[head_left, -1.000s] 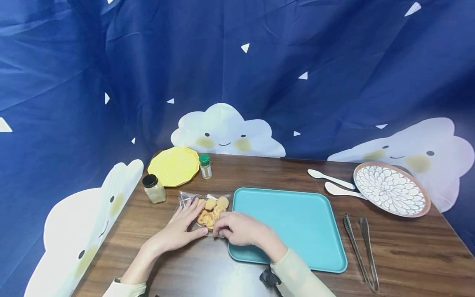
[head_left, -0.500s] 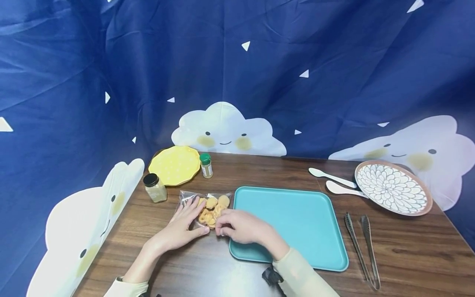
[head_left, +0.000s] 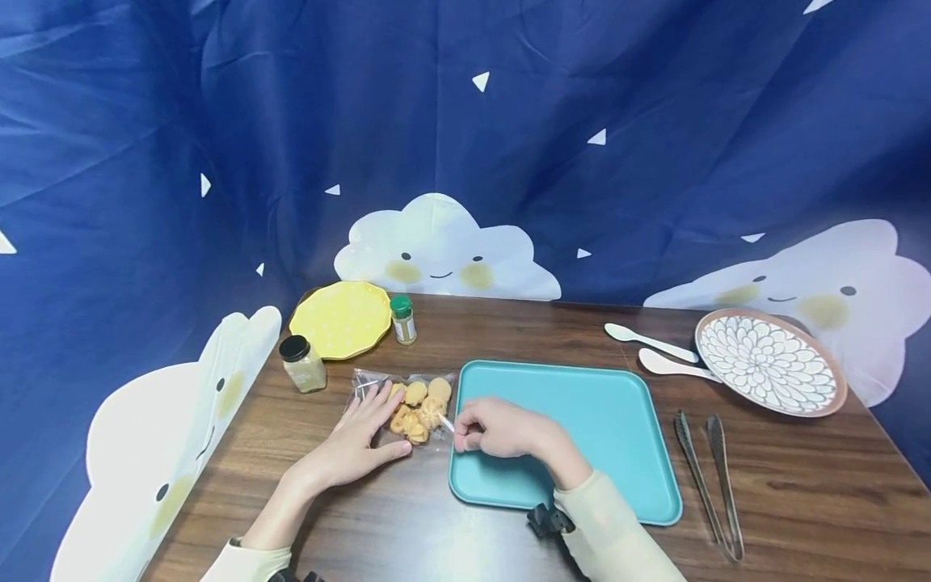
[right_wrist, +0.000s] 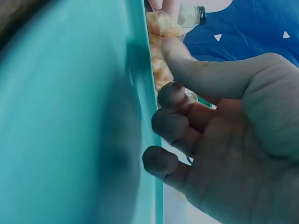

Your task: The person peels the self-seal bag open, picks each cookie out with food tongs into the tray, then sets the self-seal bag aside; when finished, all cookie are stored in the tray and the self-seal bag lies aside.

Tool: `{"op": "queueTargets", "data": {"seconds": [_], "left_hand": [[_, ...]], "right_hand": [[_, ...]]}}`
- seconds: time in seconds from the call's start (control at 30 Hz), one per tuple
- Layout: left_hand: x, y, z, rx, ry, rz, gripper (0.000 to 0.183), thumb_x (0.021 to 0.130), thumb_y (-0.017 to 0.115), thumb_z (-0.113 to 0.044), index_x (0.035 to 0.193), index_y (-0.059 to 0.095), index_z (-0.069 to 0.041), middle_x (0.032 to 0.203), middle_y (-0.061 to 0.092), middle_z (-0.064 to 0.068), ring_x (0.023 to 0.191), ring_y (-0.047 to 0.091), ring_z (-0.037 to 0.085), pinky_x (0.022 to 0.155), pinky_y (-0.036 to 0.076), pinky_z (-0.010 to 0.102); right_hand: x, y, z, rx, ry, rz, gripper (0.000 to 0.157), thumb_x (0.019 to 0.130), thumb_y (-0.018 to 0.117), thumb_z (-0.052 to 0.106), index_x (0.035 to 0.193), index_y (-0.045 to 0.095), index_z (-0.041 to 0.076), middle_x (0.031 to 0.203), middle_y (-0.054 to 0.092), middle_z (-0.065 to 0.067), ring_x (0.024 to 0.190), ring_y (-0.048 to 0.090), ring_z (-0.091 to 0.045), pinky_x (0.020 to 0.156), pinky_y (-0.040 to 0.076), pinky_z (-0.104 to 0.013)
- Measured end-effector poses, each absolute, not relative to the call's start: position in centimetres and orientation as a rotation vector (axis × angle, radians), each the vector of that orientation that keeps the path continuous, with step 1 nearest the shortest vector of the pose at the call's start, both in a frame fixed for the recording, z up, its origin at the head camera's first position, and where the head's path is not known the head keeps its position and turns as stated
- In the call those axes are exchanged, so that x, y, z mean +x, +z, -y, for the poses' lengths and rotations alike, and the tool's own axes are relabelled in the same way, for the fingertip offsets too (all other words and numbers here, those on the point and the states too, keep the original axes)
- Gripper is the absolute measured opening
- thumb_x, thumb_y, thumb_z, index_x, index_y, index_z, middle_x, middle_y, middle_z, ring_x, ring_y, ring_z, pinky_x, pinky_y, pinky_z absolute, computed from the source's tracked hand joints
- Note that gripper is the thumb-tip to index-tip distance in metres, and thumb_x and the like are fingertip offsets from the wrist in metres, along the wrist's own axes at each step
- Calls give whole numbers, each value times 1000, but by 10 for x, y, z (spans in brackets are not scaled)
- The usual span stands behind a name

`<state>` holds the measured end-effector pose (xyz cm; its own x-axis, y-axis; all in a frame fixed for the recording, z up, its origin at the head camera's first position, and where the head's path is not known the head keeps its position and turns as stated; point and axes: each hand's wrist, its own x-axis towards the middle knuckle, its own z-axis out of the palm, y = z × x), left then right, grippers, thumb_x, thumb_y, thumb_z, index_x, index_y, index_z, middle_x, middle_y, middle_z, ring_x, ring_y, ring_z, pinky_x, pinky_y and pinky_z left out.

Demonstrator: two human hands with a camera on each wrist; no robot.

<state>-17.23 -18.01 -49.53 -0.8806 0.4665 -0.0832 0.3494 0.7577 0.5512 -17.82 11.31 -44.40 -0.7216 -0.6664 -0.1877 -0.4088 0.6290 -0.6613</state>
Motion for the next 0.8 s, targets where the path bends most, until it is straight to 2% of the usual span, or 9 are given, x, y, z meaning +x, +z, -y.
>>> {"op": "queueTargets", "data": {"seconds": [0.1,0.2,0.33,0.4,0.47,0.53,0.63,0.8], "left_hand": [[-172,-493,180,634,790,-2733,89,92,60,-66,162,17,-31,173,8,4,162,2,32,131,2,59],[-171,-492,180,623,793,-2737,88,92,62,-63,162,19,-31,173,9,4,162,2,32,131,2,59],[-169,-491,180,618,788,-2739,87,92,62,-63,162,20,-31,173,10,4,162,3,33,131,3,60],[-169,-490,180,621,791,-2734,87,92,62,-63,162,20,-31,173,10,5,162,3,33,131,2,60],[-168,-491,181,620,795,-2731,88,92,62,-64,162,20,-30,173,10,6,161,3,34,130,2,61],[-168,-491,181,617,795,-2734,88,92,61,-64,162,20,-30,173,10,6,161,3,34,130,2,61],[-169,-492,180,623,789,-2745,87,92,60,-65,162,20,-31,173,10,5,161,4,34,130,2,62],[-170,-493,178,635,794,-2748,86,93,61,-64,162,22,-29,173,11,6,161,5,34,130,3,61]], "right_hand": [[-179,-442,-116,-824,-860,-2405,18,97,62,6,87,73,16,98,68,3,90,57,-11,84,48,-27],[-179,-436,-118,-836,-936,-2363,23,95,61,3,99,77,19,107,72,1,81,56,-10,76,48,-24],[-182,-429,-117,-863,-1022,-2383,29,97,61,7,120,74,19,95,67,-3,66,48,-8,61,44,-21],[-186,-428,-114,-894,-998,-2462,32,98,62,11,127,70,20,90,62,-2,66,48,-7,61,44,-22],[-192,-428,-108,-931,-918,-2560,34,99,62,14,132,67,22,95,64,-1,73,50,-8,66,45,-23],[-199,-429,-101,-977,-831,-2623,34,100,62,14,131,68,23,104,68,1,80,53,-8,71,46,-25],[-211,-428,-93,-999,-713,-2632,31,98,64,12,126,71,24,106,70,0,82,56,-10,73,48,-27],[-225,-432,-82,-992,-617,-2613,17,93,71,11,102,76,25,95,68,5,82,58,-8,73,49,-25]]}}
